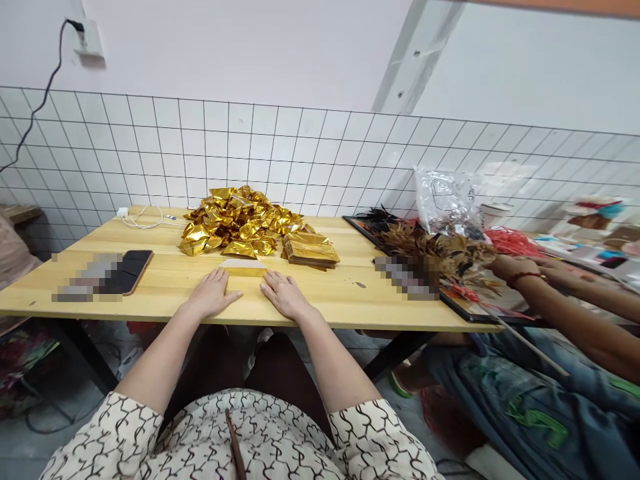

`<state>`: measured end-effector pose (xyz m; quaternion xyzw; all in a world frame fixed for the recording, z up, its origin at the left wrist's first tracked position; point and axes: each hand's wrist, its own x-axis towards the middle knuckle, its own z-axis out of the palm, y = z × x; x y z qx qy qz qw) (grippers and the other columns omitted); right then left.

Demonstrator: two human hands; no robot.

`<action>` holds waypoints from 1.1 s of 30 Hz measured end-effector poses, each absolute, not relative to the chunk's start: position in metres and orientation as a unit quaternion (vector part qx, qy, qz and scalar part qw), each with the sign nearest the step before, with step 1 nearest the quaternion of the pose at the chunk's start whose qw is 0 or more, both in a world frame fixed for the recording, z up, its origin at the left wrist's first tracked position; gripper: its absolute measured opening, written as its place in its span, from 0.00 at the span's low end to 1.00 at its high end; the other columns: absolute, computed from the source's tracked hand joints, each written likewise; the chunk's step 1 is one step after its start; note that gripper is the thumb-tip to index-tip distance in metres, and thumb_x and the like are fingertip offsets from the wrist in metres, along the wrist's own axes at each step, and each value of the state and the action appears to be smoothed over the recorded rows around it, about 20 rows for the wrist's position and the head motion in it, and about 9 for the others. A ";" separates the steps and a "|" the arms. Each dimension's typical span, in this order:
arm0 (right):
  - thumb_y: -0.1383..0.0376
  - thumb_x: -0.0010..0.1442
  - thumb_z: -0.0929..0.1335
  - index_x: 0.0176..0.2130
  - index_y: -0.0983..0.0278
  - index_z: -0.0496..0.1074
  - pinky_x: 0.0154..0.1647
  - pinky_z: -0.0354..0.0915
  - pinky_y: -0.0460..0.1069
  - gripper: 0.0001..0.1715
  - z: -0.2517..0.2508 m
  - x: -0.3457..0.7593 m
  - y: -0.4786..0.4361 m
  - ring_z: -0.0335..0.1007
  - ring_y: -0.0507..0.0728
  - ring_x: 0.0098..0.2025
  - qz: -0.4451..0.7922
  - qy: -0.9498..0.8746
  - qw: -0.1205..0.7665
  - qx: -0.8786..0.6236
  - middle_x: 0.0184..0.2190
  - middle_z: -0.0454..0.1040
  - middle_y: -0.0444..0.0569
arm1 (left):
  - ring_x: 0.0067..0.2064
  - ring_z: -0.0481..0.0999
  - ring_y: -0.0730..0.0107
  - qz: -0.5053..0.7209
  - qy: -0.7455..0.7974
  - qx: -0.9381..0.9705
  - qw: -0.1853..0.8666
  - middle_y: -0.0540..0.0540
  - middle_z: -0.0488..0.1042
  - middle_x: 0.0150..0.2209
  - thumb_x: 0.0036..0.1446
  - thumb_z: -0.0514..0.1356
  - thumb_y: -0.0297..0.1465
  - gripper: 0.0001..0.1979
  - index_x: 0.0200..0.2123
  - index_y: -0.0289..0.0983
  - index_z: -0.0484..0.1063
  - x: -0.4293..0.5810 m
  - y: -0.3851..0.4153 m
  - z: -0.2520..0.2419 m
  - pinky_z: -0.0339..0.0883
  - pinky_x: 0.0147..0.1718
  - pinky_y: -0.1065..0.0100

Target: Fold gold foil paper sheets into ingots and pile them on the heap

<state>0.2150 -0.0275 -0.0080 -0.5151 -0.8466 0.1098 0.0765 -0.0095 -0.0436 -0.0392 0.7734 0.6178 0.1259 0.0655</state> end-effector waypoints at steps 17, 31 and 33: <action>0.51 0.69 0.50 0.64 0.65 0.59 0.66 0.42 0.63 0.35 -0.004 0.210 -0.031 0.44 0.62 0.70 0.087 -0.846 0.067 -0.522 0.68 0.53 0.59 | 0.70 0.47 0.54 0.106 0.574 0.803 0.121 0.36 0.49 0.69 0.63 0.44 0.50 0.36 0.66 0.32 0.54 0.025 -0.042 -0.021 0.43 0.66 0.56; 0.50 0.69 0.50 0.65 0.68 0.56 0.66 0.47 0.59 0.35 -0.009 0.157 -0.027 0.48 0.61 0.69 0.154 -0.883 0.128 -0.424 0.66 0.57 0.60 | 0.68 0.54 0.58 0.154 0.544 0.817 0.115 0.42 0.54 0.68 0.63 0.47 0.41 0.31 0.67 0.40 0.51 0.021 -0.031 -0.035 0.46 0.65 0.57; 0.52 0.69 0.52 0.64 0.67 0.58 0.64 0.49 0.59 0.33 -0.011 0.161 -0.026 0.51 0.61 0.67 0.148 -0.881 0.139 -0.426 0.65 0.60 0.60 | 0.69 0.51 0.56 0.136 0.557 0.811 0.119 0.40 0.51 0.69 0.63 0.47 0.42 0.33 0.68 0.36 0.49 0.022 -0.035 -0.030 0.45 0.66 0.56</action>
